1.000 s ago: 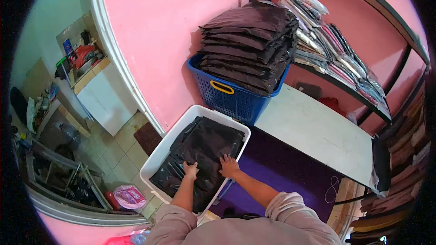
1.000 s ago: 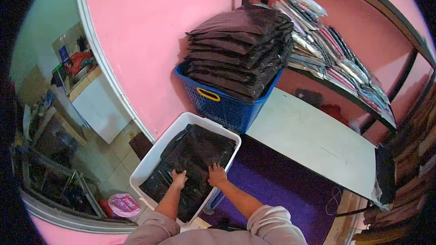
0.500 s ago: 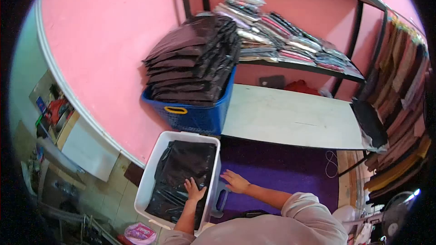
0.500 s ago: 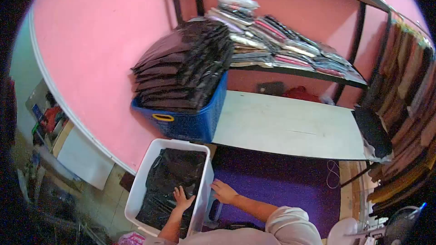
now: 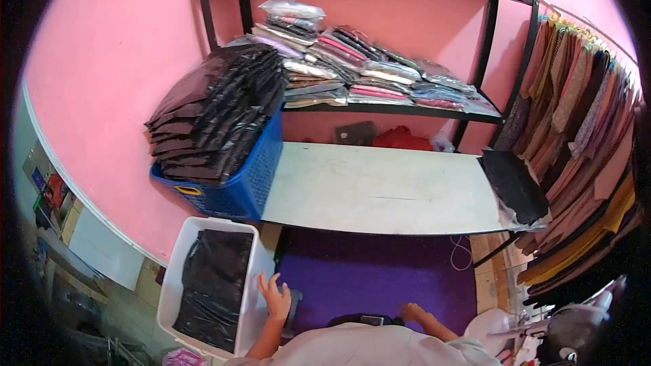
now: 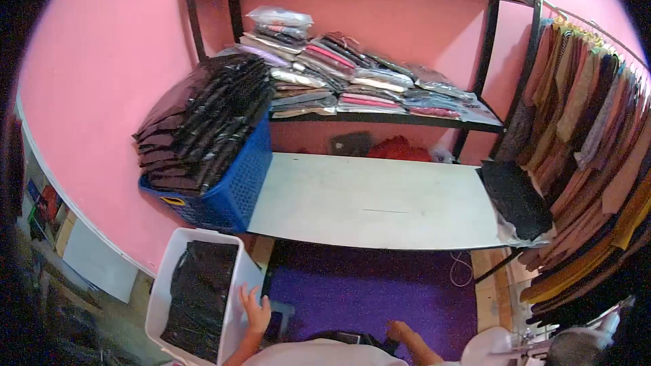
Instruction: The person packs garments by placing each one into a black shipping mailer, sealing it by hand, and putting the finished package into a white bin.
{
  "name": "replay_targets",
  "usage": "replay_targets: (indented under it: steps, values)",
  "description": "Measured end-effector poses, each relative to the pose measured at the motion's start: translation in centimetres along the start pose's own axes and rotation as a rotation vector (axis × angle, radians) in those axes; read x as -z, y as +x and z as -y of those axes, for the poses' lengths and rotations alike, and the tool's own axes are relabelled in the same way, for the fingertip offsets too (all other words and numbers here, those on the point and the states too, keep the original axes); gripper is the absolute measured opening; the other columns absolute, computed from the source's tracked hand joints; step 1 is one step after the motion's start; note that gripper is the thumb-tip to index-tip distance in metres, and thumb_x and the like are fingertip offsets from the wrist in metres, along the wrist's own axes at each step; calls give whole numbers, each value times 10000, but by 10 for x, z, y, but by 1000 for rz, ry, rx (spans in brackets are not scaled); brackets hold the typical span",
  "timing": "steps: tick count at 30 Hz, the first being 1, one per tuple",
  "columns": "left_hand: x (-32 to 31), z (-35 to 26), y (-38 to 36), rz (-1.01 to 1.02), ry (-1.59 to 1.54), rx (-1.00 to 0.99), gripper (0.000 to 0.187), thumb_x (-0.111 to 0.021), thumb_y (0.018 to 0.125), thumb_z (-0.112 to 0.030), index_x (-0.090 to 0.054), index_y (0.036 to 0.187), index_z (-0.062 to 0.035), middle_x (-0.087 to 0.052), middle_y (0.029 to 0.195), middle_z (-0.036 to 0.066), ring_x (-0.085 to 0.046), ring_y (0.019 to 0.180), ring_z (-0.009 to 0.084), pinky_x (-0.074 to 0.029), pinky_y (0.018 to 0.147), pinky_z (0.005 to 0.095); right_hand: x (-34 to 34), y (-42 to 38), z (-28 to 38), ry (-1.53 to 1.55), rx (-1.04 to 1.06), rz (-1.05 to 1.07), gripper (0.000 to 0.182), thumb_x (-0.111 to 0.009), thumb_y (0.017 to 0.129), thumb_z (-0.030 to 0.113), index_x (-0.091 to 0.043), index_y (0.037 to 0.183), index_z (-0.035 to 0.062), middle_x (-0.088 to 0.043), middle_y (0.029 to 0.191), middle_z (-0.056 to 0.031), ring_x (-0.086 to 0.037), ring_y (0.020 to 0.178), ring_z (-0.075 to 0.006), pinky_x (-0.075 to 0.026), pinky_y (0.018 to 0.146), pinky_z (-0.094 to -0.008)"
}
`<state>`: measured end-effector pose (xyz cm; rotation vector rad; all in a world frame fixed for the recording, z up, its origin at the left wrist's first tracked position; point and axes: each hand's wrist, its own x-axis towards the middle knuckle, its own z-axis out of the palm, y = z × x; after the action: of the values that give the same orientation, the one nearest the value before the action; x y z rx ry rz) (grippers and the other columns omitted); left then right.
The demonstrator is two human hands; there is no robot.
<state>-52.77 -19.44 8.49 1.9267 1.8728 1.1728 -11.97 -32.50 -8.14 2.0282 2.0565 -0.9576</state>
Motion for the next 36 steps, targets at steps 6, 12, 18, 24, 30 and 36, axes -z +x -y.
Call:
replay_targets:
  steps: [6,12,18,24,30,36]
  values:
    - [-91,-71,-18,402,-34,-254,313,-638,677,-124,-582,985,-104,-327,1293,252,-266,1209,430,-233,1014,448,25,-56,-99,286,-290,-94,406,-602,725,294,-574,1082,104,-592,1006,-180,-580,921,-316,-467,795,-386]
    - [-163,-126,-26,643,59,-219,343,-664,691,-201,-587,1020,-140,-366,1275,242,-286,1209,417,-262,1007,442,28,-86,-181,267,-215,-438,328,-614,714,263,-606,988,83,-622,901,-157,-602,843,-320,-488,726,-381]
    - [-214,-161,-19,793,28,-322,320,-646,719,-206,-586,1026,-139,-362,1284,234,-278,1221,406,-256,1010,437,73,-83,-211,559,-158,-634,233,-616,718,80,-607,946,34,-639,779,-133,-636,690,-222,-507,624,-310]
    - [-228,-168,35,705,59,-284,318,-641,719,-183,-585,1025,-121,-388,1262,223,-300,1210,394,-264,1009,430,142,-33,-189,658,-145,-797,198,-570,721,25,-609,916,31,-628,786,-133,-617,710,-242,-492,636,-309]
    - [-282,-179,101,398,19,-365,352,-624,687,-127,-568,1023,-39,-430,1193,225,-374,1138,387,-309,967,435,239,-3,-170,421,-54,-1129,201,-518,719,-36,-595,890,38,-575,837,-133,-571,755,-280,-481,663,-314]
    - [-369,-193,152,512,0,-331,557,-566,762,-266,-380,1244,-59,-278,1323,226,-225,1245,366,-160,1026,482,291,22,-184,396,-124,-1117,242,-519,704,-67,-581,909,47,-556,853,-138,-576,717,-251,-503,615,-317]
